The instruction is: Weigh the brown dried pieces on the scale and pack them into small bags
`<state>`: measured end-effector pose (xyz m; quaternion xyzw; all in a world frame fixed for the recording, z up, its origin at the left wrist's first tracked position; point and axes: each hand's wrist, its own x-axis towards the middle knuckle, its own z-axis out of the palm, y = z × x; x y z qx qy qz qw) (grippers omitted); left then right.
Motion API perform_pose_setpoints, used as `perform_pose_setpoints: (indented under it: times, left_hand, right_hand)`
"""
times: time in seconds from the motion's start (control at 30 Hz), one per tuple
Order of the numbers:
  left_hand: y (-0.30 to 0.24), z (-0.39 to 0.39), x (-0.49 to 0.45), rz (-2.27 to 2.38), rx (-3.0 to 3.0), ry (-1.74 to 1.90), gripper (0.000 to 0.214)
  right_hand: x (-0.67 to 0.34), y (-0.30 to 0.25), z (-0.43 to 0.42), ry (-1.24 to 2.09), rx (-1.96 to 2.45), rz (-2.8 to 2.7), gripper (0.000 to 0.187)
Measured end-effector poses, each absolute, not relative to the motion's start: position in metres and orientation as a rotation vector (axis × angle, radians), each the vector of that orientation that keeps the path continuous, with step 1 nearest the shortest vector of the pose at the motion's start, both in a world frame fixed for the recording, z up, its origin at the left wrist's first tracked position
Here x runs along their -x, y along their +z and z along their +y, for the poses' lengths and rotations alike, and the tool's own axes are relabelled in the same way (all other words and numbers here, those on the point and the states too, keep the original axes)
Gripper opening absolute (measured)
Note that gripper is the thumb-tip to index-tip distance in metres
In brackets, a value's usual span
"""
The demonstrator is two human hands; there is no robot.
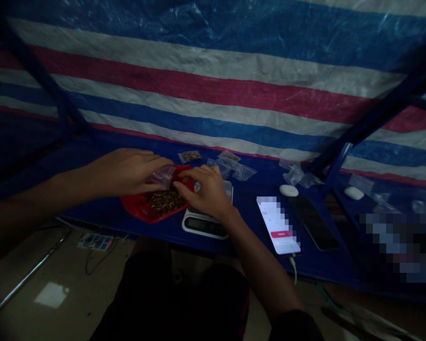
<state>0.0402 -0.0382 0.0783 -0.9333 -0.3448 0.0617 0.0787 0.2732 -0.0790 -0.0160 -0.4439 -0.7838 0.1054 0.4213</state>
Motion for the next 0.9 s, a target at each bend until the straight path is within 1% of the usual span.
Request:
perform_pose_setpoints:
  times: [0.07,0.17,0.2,0.27,0.33,0.4,0.43,0.47,0.57,0.6,0.63,0.73,0.83,0.9]
  left_hand:
    - [0.077,-0.043,-0.044,-1.077,2.807,0.081,0.058]
    - [0.072,-0.047,-0.051,-1.095,2.834,-0.019,0.060]
    - [0.070,-0.048,-0.052,-1.101,2.839,-0.062,0.064]
    - [0.064,-0.051,-0.052,-1.156,2.799,-0.162,0.080]
    - [0.058,-0.058,-0.045,-1.256,2.695,-0.244,0.094]
    - [0.049,-0.067,-0.031,-1.359,2.604,-0.269,0.096]
    - [0.044,-0.072,-0.022,-1.397,2.595,-0.267,0.093]
    - [0.038,-0.076,-0.012,-1.400,2.649,-0.213,0.085]
    - [0.022,-0.083,0.015,-1.210,2.982,0.096,0.039]
    - [0.019,-0.083,0.021,-1.174,3.043,0.169,0.028]
    - [0.017,-0.083,0.025,-1.160,3.081,0.215,0.022]
    - [0.023,-0.082,0.030,-1.206,3.074,0.187,0.024]
    - [0.035,-0.087,0.030,-1.162,3.044,0.121,0.026]
    - [0.039,-0.093,0.031,-1.148,3.039,0.062,0.024]
  right_hand:
    - [-0.273,-0.014,-0.080,0.315,1.062,-1.966,0.021]
    - [-0.274,-0.012,-0.080,0.413,0.955,-1.964,0.016]
    - [-0.275,-0.012,-0.079,0.443,0.924,-1.948,0.017]
    - [-0.281,-0.011,-0.074,0.468,0.914,-1.856,0.021]
    - [-0.292,-0.012,-0.065,0.416,0.995,-1.695,0.022]
    - [-0.308,-0.014,-0.054,0.294,1.153,-1.532,0.020]
    - [-0.317,-0.015,-0.048,0.231,1.232,-1.464,0.020]
    - [-0.326,-0.018,-0.043,0.186,1.309,-1.415,0.019]
    - [-0.346,-0.027,-0.033,0.147,1.544,-1.404,0.018]
    - [-0.350,-0.030,-0.032,0.149,1.615,-1.419,0.018]
    - [-0.352,-0.033,-0.031,0.147,1.674,-1.432,0.021]
    - [-0.348,-0.038,-0.033,0.104,1.748,-1.465,0.039]
    - [-0.340,-0.038,-0.036,0.088,1.715,-1.511,0.042]
    - [-0.336,-0.037,-0.037,0.102,1.692,-1.530,0.041]
